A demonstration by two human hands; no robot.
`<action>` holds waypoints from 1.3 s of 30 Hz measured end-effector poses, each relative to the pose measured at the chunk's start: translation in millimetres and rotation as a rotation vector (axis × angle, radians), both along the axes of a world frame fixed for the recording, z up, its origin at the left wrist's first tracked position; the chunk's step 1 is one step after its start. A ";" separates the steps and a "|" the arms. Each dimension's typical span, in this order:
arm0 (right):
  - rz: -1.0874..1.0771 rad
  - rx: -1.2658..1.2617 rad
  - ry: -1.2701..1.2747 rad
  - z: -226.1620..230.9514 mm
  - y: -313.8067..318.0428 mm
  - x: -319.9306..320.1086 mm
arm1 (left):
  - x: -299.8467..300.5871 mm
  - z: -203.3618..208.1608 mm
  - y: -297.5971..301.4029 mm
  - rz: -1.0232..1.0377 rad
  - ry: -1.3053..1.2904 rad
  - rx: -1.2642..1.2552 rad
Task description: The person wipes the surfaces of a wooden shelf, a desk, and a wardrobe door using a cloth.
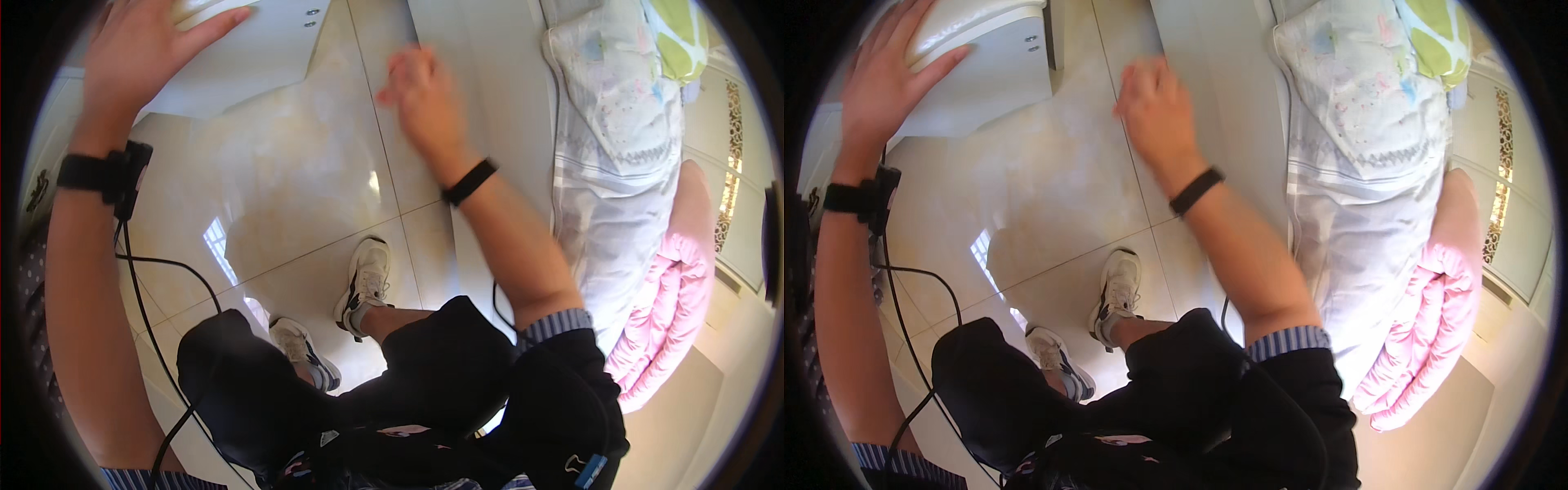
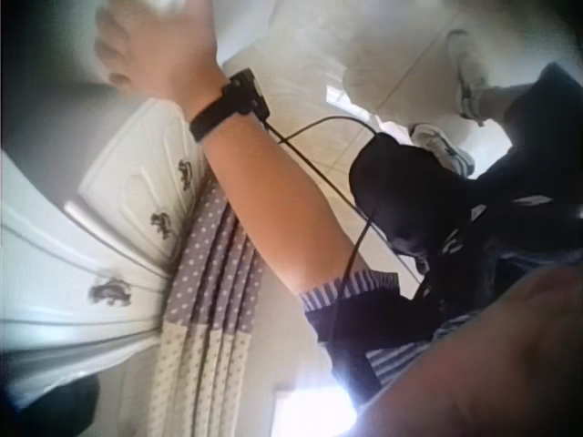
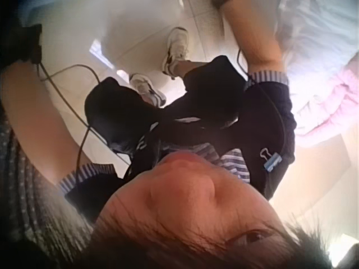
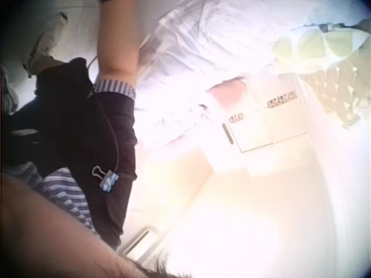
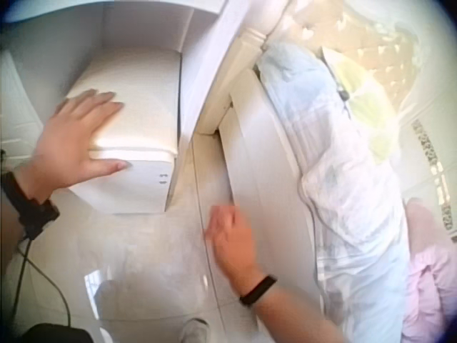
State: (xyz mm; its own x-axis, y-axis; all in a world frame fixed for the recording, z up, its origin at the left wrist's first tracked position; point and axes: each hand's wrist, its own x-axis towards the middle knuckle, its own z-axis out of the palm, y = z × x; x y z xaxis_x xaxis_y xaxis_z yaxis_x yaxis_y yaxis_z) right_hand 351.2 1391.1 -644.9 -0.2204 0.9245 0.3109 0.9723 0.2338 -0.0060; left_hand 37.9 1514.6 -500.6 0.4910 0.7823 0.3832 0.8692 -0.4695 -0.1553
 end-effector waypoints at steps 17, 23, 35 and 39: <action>0.167 -0.906 -0.978 72.3 -265.3 28.2 | -53.4 26.0 -6.5 0.004 -0.241 -0.108; -0.168 -0.534 -0.303 102.9 -46.0 -1.1 | -67.6 14.5 -4.2 0.043 -0.152 -0.090; -0.193 -0.928 -0.469 63.5 -290.4 62.1 | -50.8 16.4 14.4 -0.018 -0.301 -0.001; -0.293 -1.147 -0.201 77.9 -239.6 -3.6 | -74.8 -1.6 -1.7 -0.036 -0.260 -0.039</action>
